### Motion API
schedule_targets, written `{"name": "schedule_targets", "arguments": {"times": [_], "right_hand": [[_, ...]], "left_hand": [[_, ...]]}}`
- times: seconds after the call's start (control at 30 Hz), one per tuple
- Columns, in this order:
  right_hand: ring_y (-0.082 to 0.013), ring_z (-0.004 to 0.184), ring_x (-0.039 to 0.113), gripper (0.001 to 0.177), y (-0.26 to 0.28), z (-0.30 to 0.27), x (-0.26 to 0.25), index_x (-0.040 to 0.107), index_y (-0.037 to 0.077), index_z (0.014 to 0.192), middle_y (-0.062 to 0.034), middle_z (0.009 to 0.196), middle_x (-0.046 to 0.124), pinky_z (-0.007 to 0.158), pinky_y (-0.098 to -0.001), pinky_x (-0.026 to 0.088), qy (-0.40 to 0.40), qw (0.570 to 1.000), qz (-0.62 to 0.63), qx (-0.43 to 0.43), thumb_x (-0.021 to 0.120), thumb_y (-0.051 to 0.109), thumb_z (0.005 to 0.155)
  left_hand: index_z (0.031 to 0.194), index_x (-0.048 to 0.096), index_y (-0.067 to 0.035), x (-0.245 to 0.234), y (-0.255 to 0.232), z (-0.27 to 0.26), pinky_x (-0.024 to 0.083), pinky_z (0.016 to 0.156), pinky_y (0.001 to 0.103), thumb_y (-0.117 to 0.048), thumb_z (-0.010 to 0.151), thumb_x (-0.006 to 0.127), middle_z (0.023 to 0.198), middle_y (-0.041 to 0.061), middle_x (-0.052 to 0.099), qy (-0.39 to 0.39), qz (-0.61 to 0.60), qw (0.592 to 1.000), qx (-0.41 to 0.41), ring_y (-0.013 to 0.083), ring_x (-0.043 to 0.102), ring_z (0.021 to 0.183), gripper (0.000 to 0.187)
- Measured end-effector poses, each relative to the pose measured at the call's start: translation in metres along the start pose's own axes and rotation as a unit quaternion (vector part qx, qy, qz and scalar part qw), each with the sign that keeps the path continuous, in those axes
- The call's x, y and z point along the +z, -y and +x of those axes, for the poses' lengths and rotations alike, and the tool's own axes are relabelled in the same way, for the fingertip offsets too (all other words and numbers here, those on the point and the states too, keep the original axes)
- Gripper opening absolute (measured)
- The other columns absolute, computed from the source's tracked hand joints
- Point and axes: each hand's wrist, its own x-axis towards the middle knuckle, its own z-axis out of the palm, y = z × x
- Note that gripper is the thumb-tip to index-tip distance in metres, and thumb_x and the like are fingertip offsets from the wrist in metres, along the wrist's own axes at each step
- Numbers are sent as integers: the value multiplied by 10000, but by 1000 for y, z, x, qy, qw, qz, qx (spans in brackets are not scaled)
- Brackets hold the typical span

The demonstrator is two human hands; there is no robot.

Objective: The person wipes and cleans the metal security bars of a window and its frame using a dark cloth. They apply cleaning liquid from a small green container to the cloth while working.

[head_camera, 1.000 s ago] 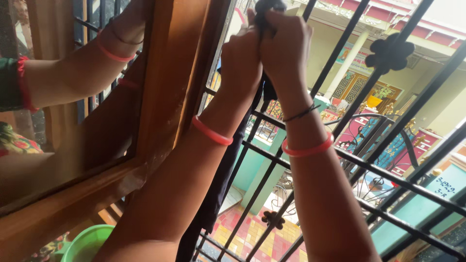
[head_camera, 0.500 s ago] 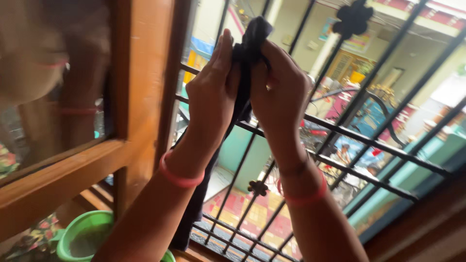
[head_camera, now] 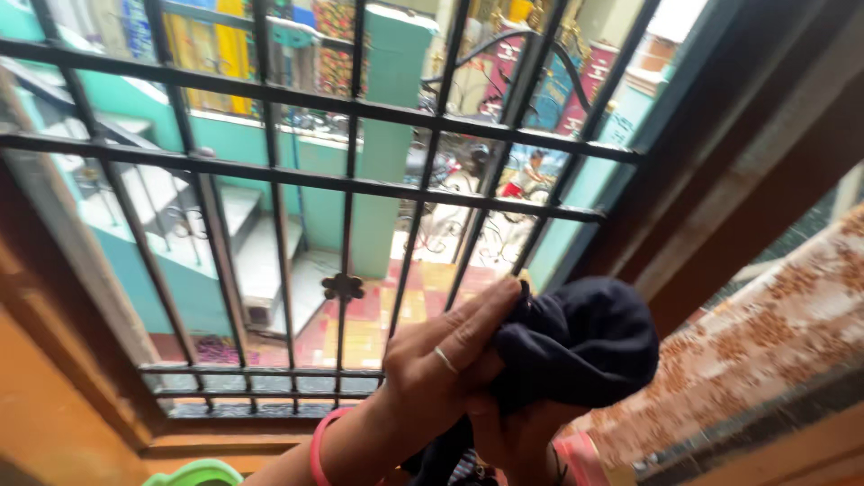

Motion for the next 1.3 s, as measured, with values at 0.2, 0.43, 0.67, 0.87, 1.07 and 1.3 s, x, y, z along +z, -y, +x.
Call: {"name": "schedule_targets", "arguments": {"times": [0.2,0.43,0.67,0.87,1.07,1.3], "right_hand": [[-230,1206,574,665,-24,-18,-40,230,13,1474,-154,1352,524,1136,-357,448,-123,971,-192,72,656,79,967],[-286,1146,591,496,-46,2,-89,476,-6,1312,-196,1240,543,1045,-362,484,-114,942,-307,72,699,117,886],[-340,1166,569,513,-90,17,-94,488,-18,1321,-223,1262,528,1049,-412,460,-116,928,-350,59,677,222,909],[-387,1183,550,549,-115,-11,-102,498,-29,1329,-247,1281,515,1053,-455,440,-94,913,-390,69,658,312,929],[-433,1200,531,602,-142,-83,-96,509,-40,1337,-270,1300,502,1056,-498,420,-61,889,-442,108,638,402,949],[-521,1246,482,606,-120,-149,-79,512,-96,1332,-366,1372,442,1082,-555,401,-17,878,-474,64,608,392,986]], "left_hand": [[1321,712,-90,55,16,-28,607,644,374,-237,780,856,915,148,757,133,-7,963,-233,283,766,750,578],[1240,718,-93,67,27,-28,600,730,364,-258,731,920,952,114,750,196,-89,934,-284,255,766,818,571],[1334,647,-35,97,33,-63,605,823,361,-123,795,825,1097,150,705,133,-147,944,-263,275,736,958,575],[1320,675,-55,114,46,-96,586,811,369,-128,811,830,1019,145,725,173,-124,924,-319,272,735,925,537],[1324,660,-56,108,56,-130,589,833,350,-138,835,810,1087,152,726,205,-165,893,-366,274,749,971,519],[1375,593,-42,84,64,-173,512,858,408,-176,725,909,1085,196,651,298,-189,870,-345,366,649,978,735]]}}
